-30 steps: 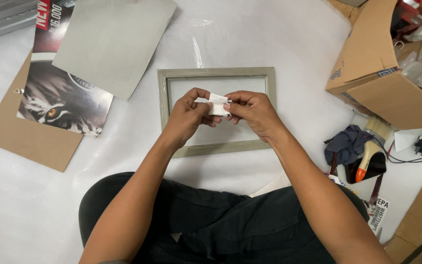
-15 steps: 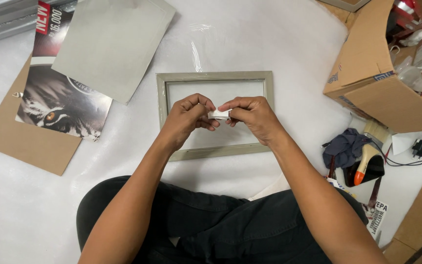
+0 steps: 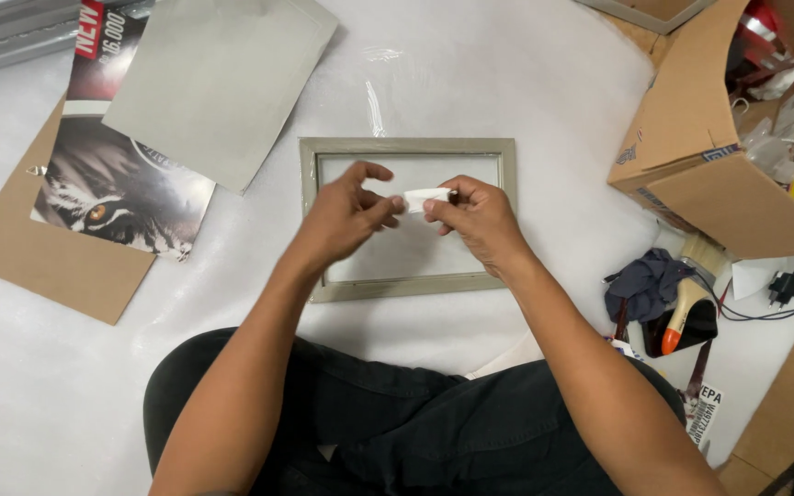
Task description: Cleaning a picture frame glass and assembling it with a poster and backing board
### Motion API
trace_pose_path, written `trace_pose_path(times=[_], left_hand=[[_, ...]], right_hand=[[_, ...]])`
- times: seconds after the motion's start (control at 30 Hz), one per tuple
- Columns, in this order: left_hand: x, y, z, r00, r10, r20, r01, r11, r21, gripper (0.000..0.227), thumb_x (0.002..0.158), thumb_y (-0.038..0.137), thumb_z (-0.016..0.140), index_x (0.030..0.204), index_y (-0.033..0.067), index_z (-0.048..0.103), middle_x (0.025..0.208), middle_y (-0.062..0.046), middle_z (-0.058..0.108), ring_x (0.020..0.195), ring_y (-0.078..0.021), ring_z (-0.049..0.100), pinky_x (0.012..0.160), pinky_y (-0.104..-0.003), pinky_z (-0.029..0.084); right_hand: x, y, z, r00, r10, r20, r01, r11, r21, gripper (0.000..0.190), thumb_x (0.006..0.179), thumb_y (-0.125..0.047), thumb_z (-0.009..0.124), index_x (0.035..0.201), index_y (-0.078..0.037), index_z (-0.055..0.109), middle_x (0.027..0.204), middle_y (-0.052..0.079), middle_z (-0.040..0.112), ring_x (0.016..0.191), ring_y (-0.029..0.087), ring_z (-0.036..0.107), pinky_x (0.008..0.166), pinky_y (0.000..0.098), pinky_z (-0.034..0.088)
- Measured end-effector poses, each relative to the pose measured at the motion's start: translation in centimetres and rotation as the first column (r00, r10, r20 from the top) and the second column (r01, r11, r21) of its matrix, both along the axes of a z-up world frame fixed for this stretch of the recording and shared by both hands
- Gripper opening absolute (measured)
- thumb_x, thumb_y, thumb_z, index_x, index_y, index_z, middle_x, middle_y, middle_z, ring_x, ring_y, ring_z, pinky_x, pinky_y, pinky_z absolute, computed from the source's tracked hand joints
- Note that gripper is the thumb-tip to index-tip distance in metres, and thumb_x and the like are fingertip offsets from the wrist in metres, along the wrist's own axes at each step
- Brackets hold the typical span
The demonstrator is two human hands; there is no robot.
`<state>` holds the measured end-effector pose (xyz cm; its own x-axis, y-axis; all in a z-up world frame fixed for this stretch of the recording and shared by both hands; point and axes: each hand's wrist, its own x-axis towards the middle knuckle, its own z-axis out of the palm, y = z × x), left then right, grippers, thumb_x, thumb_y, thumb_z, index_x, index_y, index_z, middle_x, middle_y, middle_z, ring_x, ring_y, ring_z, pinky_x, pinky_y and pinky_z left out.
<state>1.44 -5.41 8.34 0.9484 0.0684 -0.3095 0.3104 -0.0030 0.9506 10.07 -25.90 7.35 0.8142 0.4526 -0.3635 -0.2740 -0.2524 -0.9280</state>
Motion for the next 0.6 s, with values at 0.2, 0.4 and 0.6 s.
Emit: trace_pose_path(times=[0.2, 0.4, 0.6], left_hand=[[-0.3, 7.1, -3.8, 0.939, 0.34, 0.052, -0.304, 0.75, 0.588, 0.035, 0.096, 0.019, 0.072, 0.12, -0.004, 0.061, 0.092, -0.024, 0.074, 0.083, -0.0379, 0.075, 0.067, -0.047, 0.062], [0.5, 8.0, -6.7, 0.945, 0.315, -0.09, -0.167, 0.698, 0.696, 0.042, 0.088, 0.03, 0.08, 0.114, -0.0009, 0.066, 0.092, -0.024, 0.073, 0.089, -0.0458, 0.074, 0.07, -0.06, 0.06], [-0.2, 7.1, -8.4, 0.959, 0.15, -0.239, 0.058, 0.724, 0.687, 0.044, 0.084, 0.019, 0.082, 0.11, -0.0127, 0.069, 0.096, -0.033, 0.072, 0.094, -0.0493, 0.072, 0.078, -0.06, 0.06]], right_hand=[[0.3, -0.7, -3.0, 0.959, 0.105, 0.263, -0.012, 0.944, -0.33, 0.013, 0.073, -0.004, 0.071, 0.082, -0.005, 0.062, 0.06, 0.007, 0.062, 0.053, 0.009, 0.063, 0.051, 0.0222, 0.048], [-3.4, 0.8, -5.8, 0.721, 0.469, 0.51, -0.121, 0.81, -0.574, 0.017, 0.077, -0.011, 0.076, 0.094, -0.012, 0.075, 0.076, 0.01, 0.068, 0.068, 0.026, 0.07, 0.061, 0.0344, 0.055], [-6.9, 4.3, -7.4, 0.067, 0.679, 0.731, -0.272, 0.717, -0.642, 0.011, 0.092, -0.006, 0.065, 0.093, -0.007, 0.076, 0.083, 0.01, 0.064, 0.075, 0.023, 0.067, 0.065, 0.0315, 0.056]])
